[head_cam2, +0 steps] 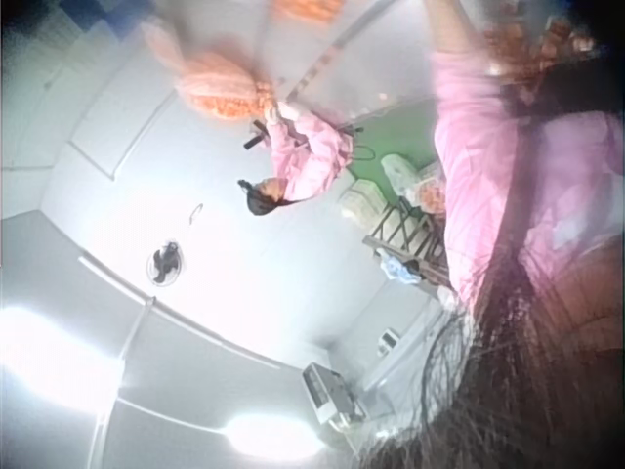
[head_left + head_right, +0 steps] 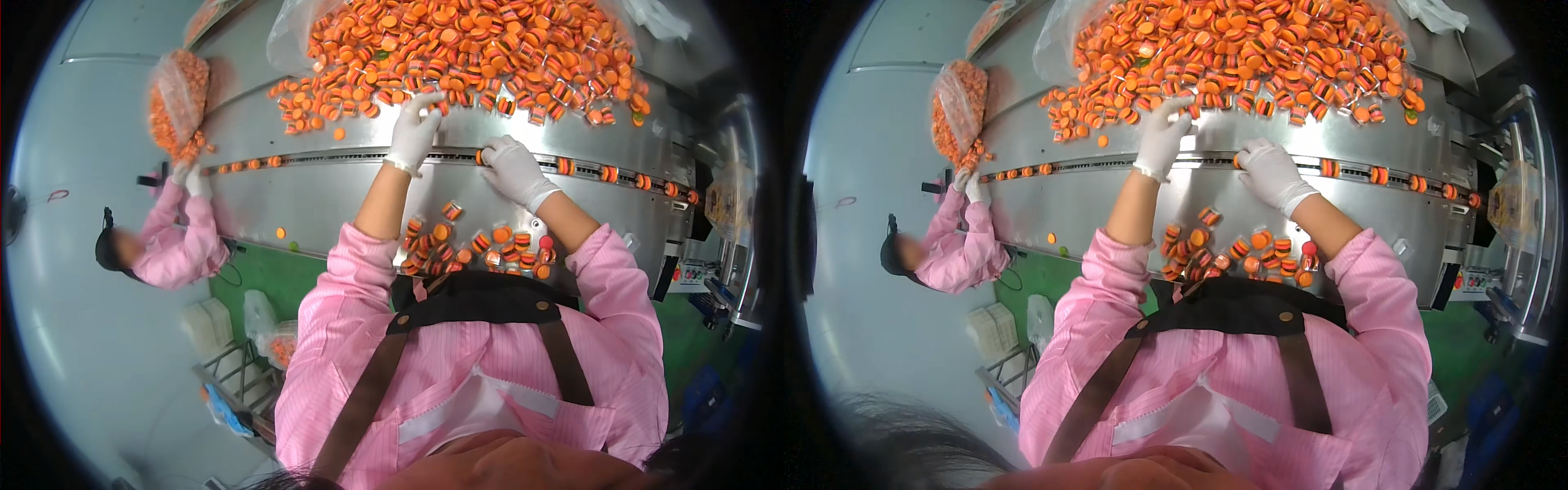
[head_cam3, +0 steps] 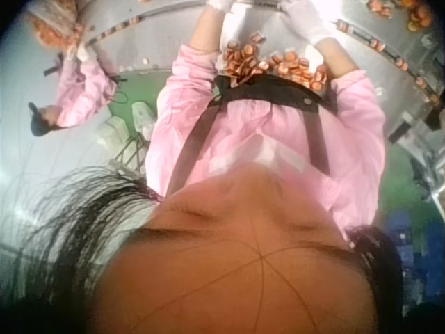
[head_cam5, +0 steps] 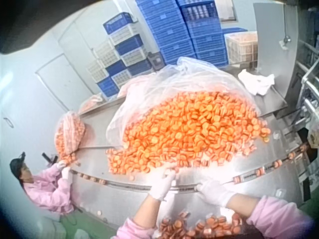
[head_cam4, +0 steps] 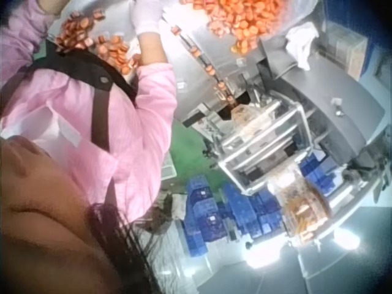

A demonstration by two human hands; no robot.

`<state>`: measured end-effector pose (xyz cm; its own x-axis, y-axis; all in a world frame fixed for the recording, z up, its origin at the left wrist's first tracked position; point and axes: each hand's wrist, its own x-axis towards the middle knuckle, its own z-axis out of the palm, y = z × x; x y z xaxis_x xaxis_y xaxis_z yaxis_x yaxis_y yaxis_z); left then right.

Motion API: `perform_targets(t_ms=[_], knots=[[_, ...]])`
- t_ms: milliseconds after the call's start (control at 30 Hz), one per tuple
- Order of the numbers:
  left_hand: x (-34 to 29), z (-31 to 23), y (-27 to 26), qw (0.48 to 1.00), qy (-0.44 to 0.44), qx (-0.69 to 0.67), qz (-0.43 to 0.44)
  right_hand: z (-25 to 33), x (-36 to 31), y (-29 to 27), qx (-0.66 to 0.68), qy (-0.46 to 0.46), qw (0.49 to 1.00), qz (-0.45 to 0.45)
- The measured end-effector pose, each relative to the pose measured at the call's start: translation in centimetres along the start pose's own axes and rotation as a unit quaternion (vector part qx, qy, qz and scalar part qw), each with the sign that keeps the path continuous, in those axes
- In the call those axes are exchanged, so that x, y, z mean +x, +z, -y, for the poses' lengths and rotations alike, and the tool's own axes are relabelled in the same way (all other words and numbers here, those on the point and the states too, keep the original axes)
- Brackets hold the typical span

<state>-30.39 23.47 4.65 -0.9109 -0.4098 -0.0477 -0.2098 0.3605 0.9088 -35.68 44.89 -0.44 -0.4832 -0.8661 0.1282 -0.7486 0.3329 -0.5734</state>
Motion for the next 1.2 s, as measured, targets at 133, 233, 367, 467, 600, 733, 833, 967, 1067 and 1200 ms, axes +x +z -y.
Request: perform_targets(t_ms=[133,233,367,467,600,733,833,967,1067,1200], knots=[[-4.4,0.4,1.5,0.969,-0.211,-0.126,0.007,-1.5,0.7,-1.9,-0.027,0.027,0.995,-0.089],[-5.6,4.2,3.9,0.976,-0.204,-0.072,0.033,-2.4,2.4,-3.2,-0.105,0.067,0.983,-0.136],[-4.8,2.4,5.3,0.962,-0.124,0.240,0.040,-4.0,4.3,-2.8,-0.170,0.105,0.977,-0.070],[-3.2,-0.3,4.9,0.956,-0.043,0.287,-0.029,-4.7,4.6,-2.3,-0.185,0.105,0.977,-0.028],[2.1,-0.1,3.8,0.940,0.088,0.302,-0.129,-3.1,3.6,-3.5,-0.126,0.097,0.986,-0.040],[5.5,-1.0,4.7,0.932,0.043,0.355,-0.060,-1.2,1.2,-2.9,0.005,-0.017,0.998,-0.063],[6.6,-1.3,5.9,0.919,0.011,0.390,-0.050,-0.4,0.2,-1.0,-0.009,-0.039,0.999,-0.017],[6.4,-0.9,5.4,0.937,0.086,0.314,-0.127,-1.0,-0.2,-0.2,-0.027,-0.051,0.997,-0.051],[3.9,-2.5,4.1,0.958,0.090,0.225,-0.151,-1.3,-0.4,-0.5,-0.018,-0.043,0.999,-0.027],[-1.0,-2.1,2.5,0.986,-0.032,0.140,-0.085,-1.3,-0.7,-0.5,-0.008,-0.035,0.999,-0.013]])
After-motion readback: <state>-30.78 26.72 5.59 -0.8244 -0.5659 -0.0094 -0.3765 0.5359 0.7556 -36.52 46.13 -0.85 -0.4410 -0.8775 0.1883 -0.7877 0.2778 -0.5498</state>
